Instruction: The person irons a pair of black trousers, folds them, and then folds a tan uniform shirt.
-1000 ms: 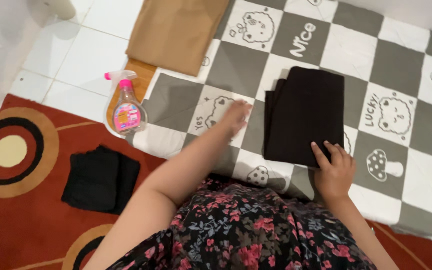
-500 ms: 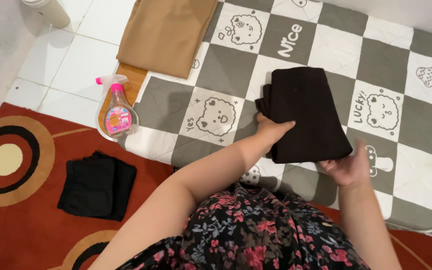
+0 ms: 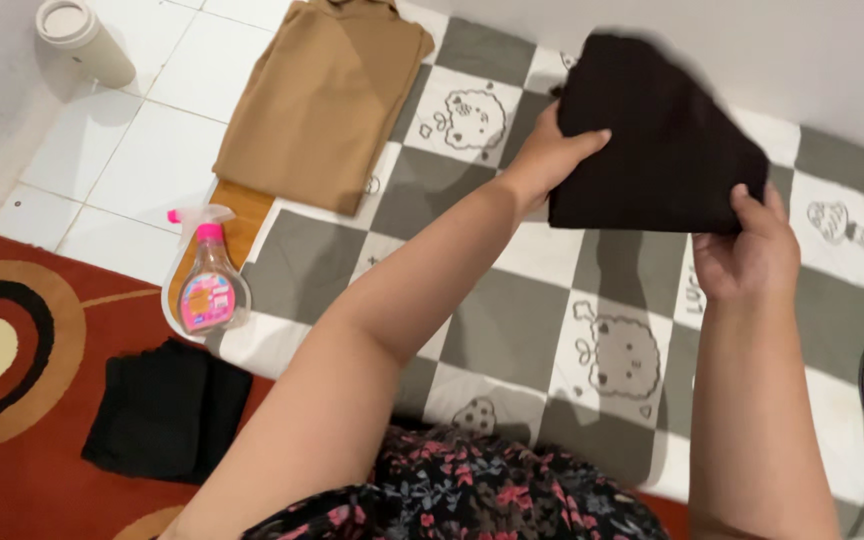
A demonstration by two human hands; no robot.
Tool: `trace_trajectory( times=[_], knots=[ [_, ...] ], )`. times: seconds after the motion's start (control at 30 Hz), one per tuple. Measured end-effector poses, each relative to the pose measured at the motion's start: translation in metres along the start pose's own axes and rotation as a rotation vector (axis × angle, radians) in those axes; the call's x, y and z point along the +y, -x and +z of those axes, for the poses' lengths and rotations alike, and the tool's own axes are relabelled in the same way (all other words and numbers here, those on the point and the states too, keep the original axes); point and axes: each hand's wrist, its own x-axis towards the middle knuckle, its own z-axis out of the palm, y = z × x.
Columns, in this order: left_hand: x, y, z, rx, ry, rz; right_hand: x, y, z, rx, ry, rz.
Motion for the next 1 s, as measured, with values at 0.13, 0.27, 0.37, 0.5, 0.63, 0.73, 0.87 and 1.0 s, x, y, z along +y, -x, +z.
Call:
trace_trajectory(
  times=[0.13, 0.27, 0.37, 0.5, 0.63, 0.73, 0.87, 1.0],
  knots=[
    [-0.037, -0.063, -0.017, 0.167, 0.066, -0.005, 0.037, -0.042, 0.004, 0.041, 0.150, -0.085],
    [-0.137, -0.068, -0.072, 0.271, -0.501, -0.116, 0.116, -0.052, -0.053, 0.413, 0.589, 0.198],
    [-0.184, -0.027, -0.116, 0.404, -0.414, -0.274, 0.143, -0.049, -0.095, 0.351, 0.527, 0.132],
    [-0.152, 0.048, -0.196, 1.041, -0.489, -0.246, 0.150, -0.018, -0.109, 0.322, 0.379, 0.078],
    [-0.090, 0.095, -0.260, 1.404, 0.056, -0.170, 0.156, 0.015, -0.103, 0.368, 0.387, 0.057],
    [-0.084, 0.088, -0.288, 1.384, 0.115, -0.204, 0.163, 0.034, -0.104, 0.321, 0.386, 0.052],
    [-0.100, 0.054, -0.352, 1.276, 0.350, -0.247, 0.166, 0.050, -0.105, 0.335, 0.369, 0.111],
    [-0.100, 0.046, -0.379, 1.198, 0.425, -0.301, 0.163, 0.079, -0.107, 0.314, 0.353, 0.178]
  ],
)
